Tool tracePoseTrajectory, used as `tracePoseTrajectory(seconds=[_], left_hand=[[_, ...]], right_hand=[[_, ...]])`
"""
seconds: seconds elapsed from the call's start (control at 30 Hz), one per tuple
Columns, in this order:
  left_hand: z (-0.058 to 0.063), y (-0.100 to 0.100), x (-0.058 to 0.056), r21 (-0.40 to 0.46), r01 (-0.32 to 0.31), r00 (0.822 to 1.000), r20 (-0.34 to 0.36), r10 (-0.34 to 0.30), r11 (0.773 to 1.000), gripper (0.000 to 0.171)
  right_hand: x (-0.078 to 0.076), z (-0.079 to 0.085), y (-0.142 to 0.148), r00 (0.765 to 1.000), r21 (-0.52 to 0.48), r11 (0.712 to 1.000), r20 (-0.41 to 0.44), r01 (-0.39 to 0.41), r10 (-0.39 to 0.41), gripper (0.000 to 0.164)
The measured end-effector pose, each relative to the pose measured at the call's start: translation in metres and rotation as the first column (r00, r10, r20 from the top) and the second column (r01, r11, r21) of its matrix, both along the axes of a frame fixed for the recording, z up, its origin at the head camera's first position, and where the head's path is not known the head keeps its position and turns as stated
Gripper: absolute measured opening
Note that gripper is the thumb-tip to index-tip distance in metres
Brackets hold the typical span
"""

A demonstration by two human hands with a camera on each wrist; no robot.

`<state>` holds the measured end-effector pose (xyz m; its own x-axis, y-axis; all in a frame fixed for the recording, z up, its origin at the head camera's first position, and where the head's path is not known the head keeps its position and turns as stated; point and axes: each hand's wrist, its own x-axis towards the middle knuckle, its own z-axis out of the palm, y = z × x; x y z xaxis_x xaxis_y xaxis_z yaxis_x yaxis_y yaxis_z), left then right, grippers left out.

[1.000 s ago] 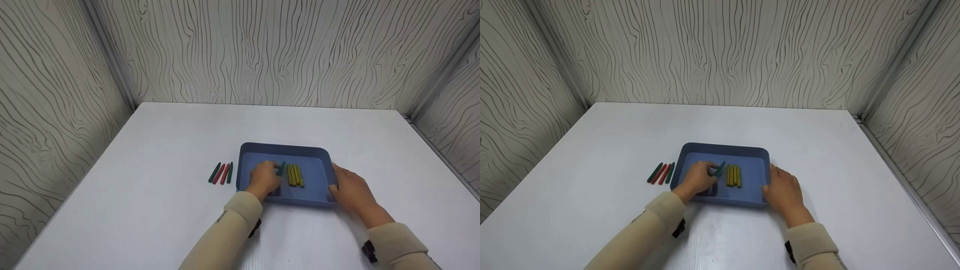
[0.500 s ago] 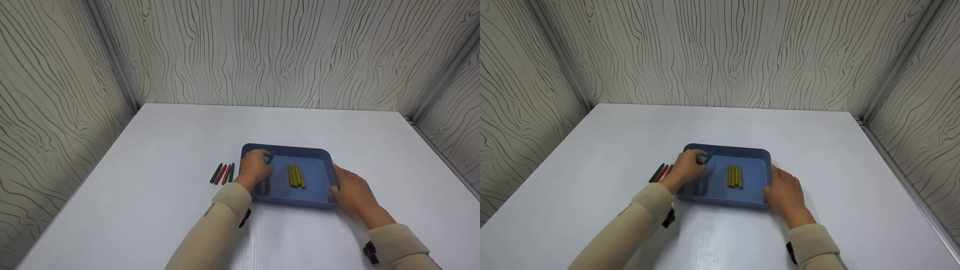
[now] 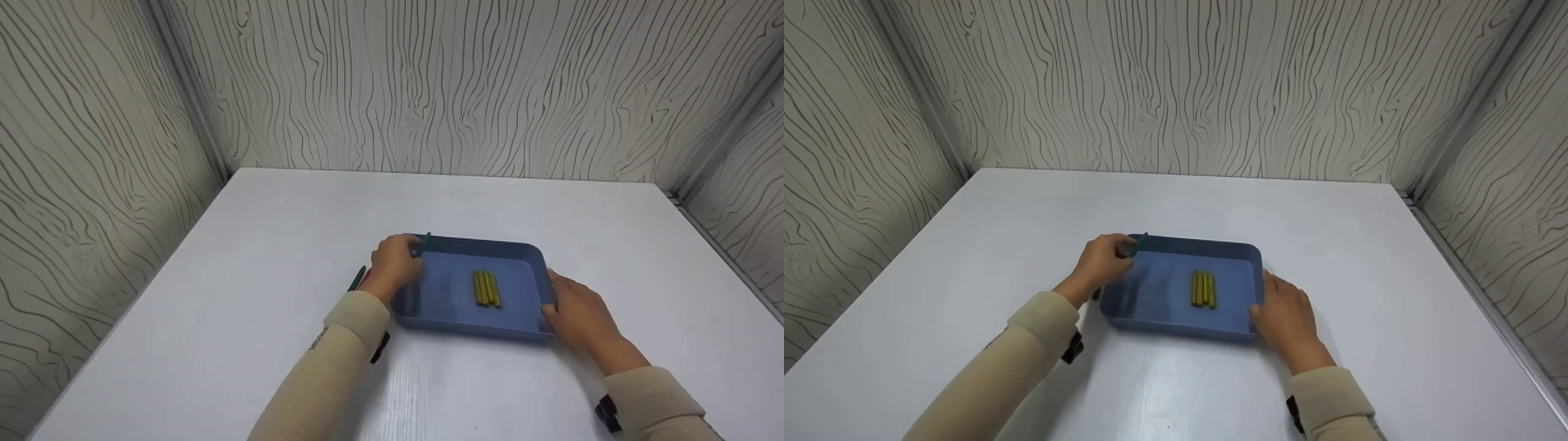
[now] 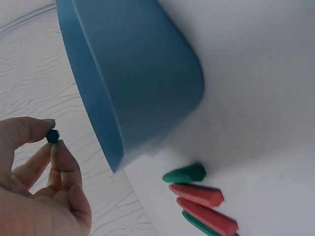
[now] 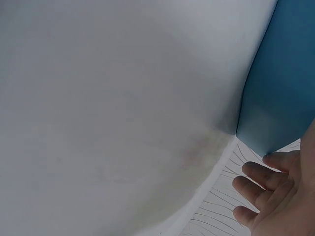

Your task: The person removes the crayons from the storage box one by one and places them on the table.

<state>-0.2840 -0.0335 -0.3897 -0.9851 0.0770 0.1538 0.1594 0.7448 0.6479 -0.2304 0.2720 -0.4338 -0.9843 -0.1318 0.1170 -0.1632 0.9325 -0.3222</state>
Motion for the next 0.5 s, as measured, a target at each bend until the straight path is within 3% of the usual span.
tracePoseTrajectory(seconds=[0.17,0.5], left_hand=[[0.000,-0.016,-0.002,0.035,-0.021,1.000,0.022,0.020,0.999,0.038],[-0.005,-0.054,-0.003,0.023,-0.083,0.995,0.051,0.081,0.996,0.037]], right_hand=[[-0.001,-0.001,0.001,1.000,0.004,1.000,-0.008,-0.002,0.002,0.061],[0.000,-0.001,0.001,1.000,0.001,1.000,-0.013,0.000,0.000,0.061]])
